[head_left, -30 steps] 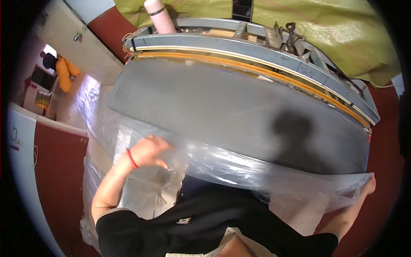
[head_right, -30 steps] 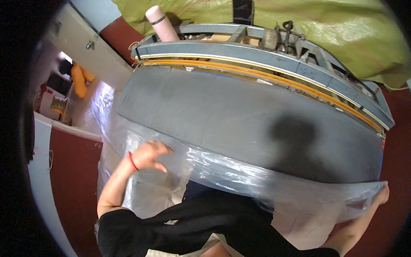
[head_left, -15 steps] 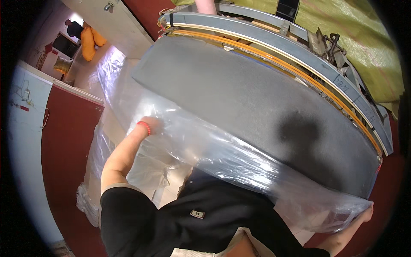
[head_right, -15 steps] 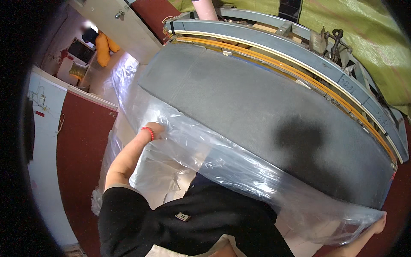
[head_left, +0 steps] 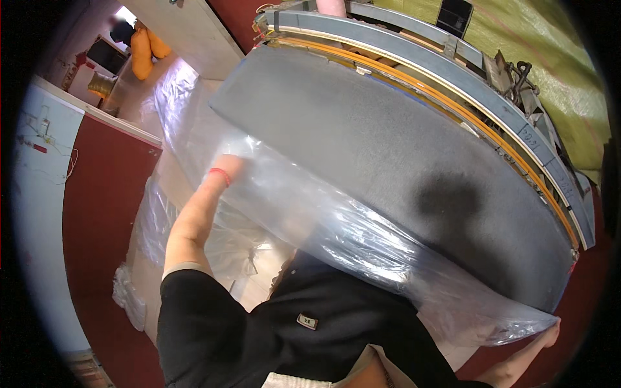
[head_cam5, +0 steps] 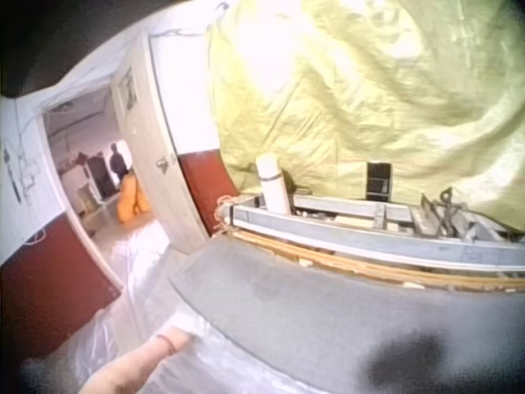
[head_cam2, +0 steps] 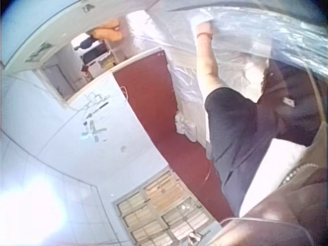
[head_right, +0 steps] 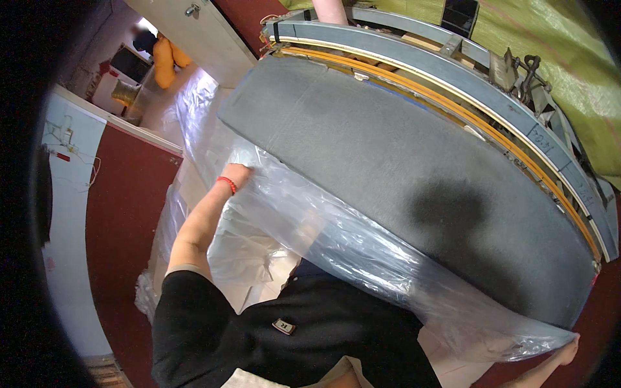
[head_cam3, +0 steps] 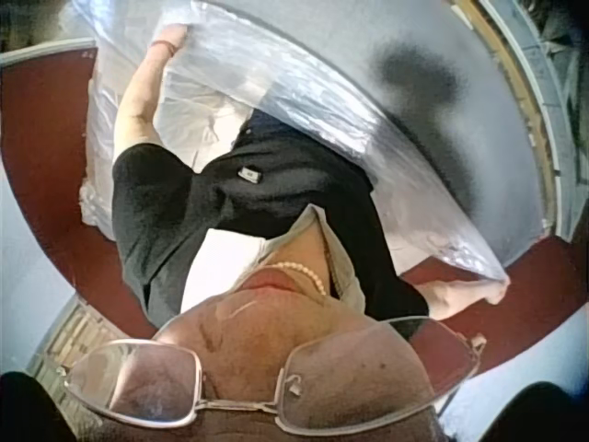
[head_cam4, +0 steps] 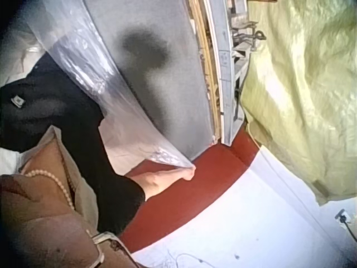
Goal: Wrapping and sealing a large machine component with a plastic sheet using a heat sealer.
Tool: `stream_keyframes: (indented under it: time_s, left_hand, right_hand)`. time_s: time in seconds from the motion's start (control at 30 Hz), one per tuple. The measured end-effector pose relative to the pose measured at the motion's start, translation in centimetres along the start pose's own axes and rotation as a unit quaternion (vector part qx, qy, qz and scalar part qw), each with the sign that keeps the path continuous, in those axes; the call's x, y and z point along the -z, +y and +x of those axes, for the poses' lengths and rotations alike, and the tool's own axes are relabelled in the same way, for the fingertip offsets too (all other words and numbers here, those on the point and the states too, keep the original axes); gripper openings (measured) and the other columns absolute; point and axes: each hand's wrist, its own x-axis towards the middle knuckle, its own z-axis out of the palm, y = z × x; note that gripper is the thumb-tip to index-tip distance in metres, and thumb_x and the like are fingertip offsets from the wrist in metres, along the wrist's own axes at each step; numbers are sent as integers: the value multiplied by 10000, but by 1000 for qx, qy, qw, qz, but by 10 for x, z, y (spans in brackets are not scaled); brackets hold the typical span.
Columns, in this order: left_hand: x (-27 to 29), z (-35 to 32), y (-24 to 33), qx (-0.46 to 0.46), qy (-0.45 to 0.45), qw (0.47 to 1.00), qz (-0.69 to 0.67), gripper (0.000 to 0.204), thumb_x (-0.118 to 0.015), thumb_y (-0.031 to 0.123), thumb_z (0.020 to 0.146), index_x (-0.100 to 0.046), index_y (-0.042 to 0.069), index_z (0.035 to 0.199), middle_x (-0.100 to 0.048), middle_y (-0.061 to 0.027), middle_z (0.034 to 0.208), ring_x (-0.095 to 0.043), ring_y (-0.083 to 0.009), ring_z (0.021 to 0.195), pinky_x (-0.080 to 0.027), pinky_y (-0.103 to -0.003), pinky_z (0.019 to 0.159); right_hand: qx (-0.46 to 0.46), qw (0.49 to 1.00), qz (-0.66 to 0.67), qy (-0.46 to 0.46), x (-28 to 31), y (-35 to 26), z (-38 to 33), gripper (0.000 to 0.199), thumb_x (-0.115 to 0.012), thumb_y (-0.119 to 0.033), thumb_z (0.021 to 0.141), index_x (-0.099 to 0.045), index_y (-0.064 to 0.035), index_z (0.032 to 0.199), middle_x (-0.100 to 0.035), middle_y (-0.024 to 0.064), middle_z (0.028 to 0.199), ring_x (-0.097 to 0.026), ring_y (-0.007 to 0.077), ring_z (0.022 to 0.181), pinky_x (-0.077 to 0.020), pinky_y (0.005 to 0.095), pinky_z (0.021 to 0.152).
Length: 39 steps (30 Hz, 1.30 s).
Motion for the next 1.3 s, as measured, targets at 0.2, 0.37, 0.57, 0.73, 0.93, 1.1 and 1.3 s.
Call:
stream_keyframes:
  time_s: [0.2, 0.37, 0.57, 0.73, 0.93, 1.1, 1.3]
  left_hand:
    - [84, 6, -139, 200, 135, 969, -55, 230, -475, 195, 771, -641, 38, 793, -627, -162, 820, -615, -290, 759, -482, -395, 671]
    - [178, 84, -134, 72, 386, 565, -725, 382, -507, 280, 833, -473, 10, 1102, -558, -133, 1014, -551, -203, 941, -426, -326, 797]
    - [133, 176, -36, 0, 275, 836, -475, 812, -522, 473, 809, -149, -5, 1350, -245, -170, 1383, -215, -257, 1292, -181, -327, 1049]
    - [116, 218, -68, 102, 300, 864, -391, 693, -518, 493, 791, -392, 1, 1262, -374, -188, 1308, -346, -288, 1223, -263, -352, 1007]
    - [196, 189, 33, 186, 466, 838, -213, 478, -561, 369, 806, -543, -10, 1095, -577, -173, 1058, -562, -288, 947, -420, -350, 849]
    - [259, 66, 266, -296, 200, 712, -605, 268, -551, 244, 835, -595, 38, 1002, -609, -64, 960, -554, -128, 837, -429, -269, 760]
    - [253, -125, 501, -666, -284, 527, -445, 401, -587, 165, 806, -497, 35, 1174, -487, -88, 1220, -462, -178, 1104, -376, -295, 910]
  right_hand:
    - [61, 985, 156, -30, -24, -4, -8, 311, -570, -272, 800, -636, -35, 991, -631, 79, 971, -579, 181, 851, -454, 291, 768]
    - [59, 973, 204, -91, -59, -9, -7, 257, -537, -155, 796, -623, 15, 967, -628, 96, 929, -572, 176, 831, -447, 287, 764]
    - [142, 988, -19, -55, -57, -34, -31, 312, -577, -264, 781, -628, 4, 932, -638, 95, 855, -571, 183, 761, -436, 312, 719]
    - [85, 948, -296, 75, -55, -90, -83, 325, -480, -353, 808, -626, -83, 915, -619, 141, 929, -603, 321, 823, -481, 452, 669]
    - [-20, 952, -284, 116, -56, -119, -98, 243, -448, -185, 816, -623, -34, 892, -619, 172, 942, -605, 316, 892, -494, 419, 736]
    - [-26, 960, -260, 98, -53, -118, -97, 235, -405, -152, 835, -570, -31, 952, -623, 166, 933, -610, 301, 880, -494, 400, 727]
    - [-24, 972, -224, 71, -52, -113, -94, 254, -411, -162, 824, -542, -6, 976, -612, 183, 951, -597, 320, 896, -476, 417, 759]
